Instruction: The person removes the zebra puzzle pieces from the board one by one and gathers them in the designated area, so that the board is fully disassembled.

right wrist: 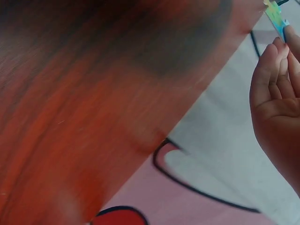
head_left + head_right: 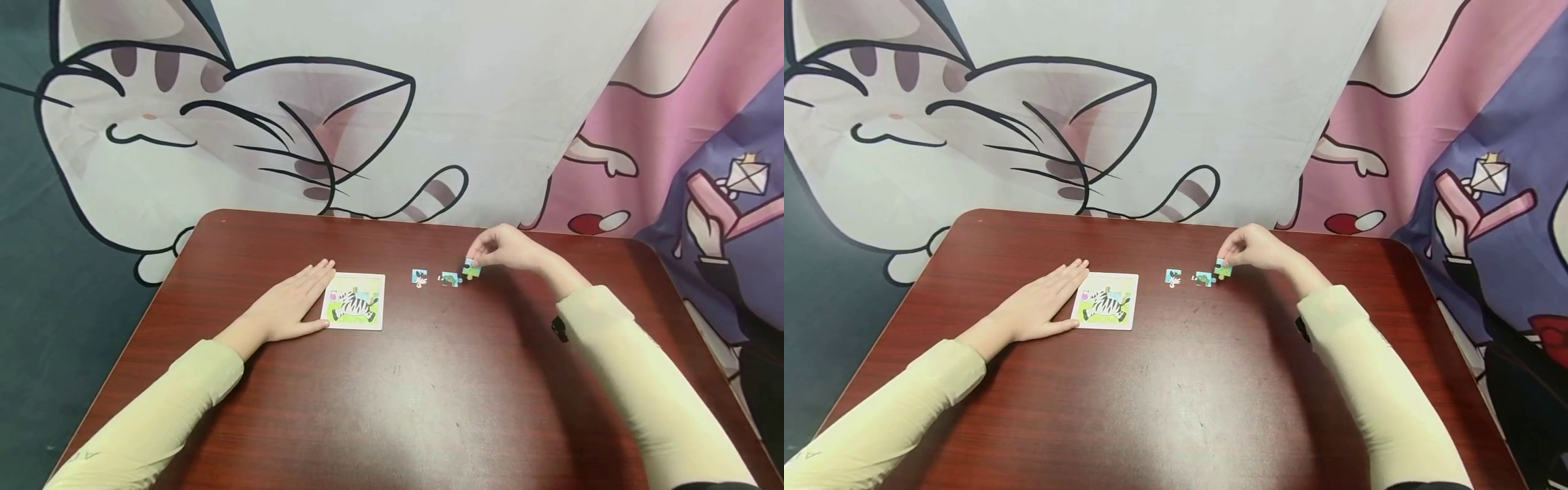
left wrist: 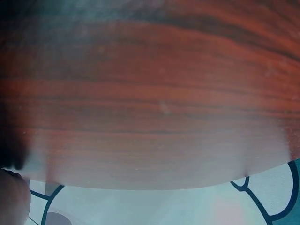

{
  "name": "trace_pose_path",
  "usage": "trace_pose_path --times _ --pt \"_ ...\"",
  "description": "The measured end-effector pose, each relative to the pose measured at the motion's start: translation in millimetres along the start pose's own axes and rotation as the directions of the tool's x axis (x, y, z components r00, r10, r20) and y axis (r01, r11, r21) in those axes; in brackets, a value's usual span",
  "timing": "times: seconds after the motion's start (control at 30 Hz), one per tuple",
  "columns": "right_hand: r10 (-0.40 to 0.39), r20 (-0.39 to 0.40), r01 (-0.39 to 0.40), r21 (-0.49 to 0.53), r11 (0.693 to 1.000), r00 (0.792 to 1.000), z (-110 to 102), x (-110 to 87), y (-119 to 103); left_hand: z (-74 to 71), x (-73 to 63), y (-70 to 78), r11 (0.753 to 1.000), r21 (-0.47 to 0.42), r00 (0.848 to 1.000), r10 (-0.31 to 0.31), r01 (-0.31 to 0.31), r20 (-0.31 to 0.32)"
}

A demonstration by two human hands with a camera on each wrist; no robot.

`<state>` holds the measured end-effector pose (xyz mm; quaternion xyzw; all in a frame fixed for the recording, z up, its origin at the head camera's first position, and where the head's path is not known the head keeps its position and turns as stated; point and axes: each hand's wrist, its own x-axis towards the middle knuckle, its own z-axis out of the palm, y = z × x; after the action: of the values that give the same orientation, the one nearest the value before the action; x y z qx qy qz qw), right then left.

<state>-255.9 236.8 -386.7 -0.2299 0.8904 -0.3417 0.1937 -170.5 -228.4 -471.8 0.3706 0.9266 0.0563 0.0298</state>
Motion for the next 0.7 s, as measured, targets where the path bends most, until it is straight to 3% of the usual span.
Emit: trace_pose_path --times 0.37,0.7 --pt "0.047 0.016 -0.046 -0.02 0.999 0.999 -0.4 -13.4 34.5 0.9 0.9 -1.0 1.0 0.002 1.0 0.012 -0.012 -0.01" --pt "0.061 -0.006 -0.061 -0.05 0.997 0.998 10.2 -14.5 48.0 1.8 0.0 -2.1 1.0 0.013 1.0 0.012 -0.012 -0.008"
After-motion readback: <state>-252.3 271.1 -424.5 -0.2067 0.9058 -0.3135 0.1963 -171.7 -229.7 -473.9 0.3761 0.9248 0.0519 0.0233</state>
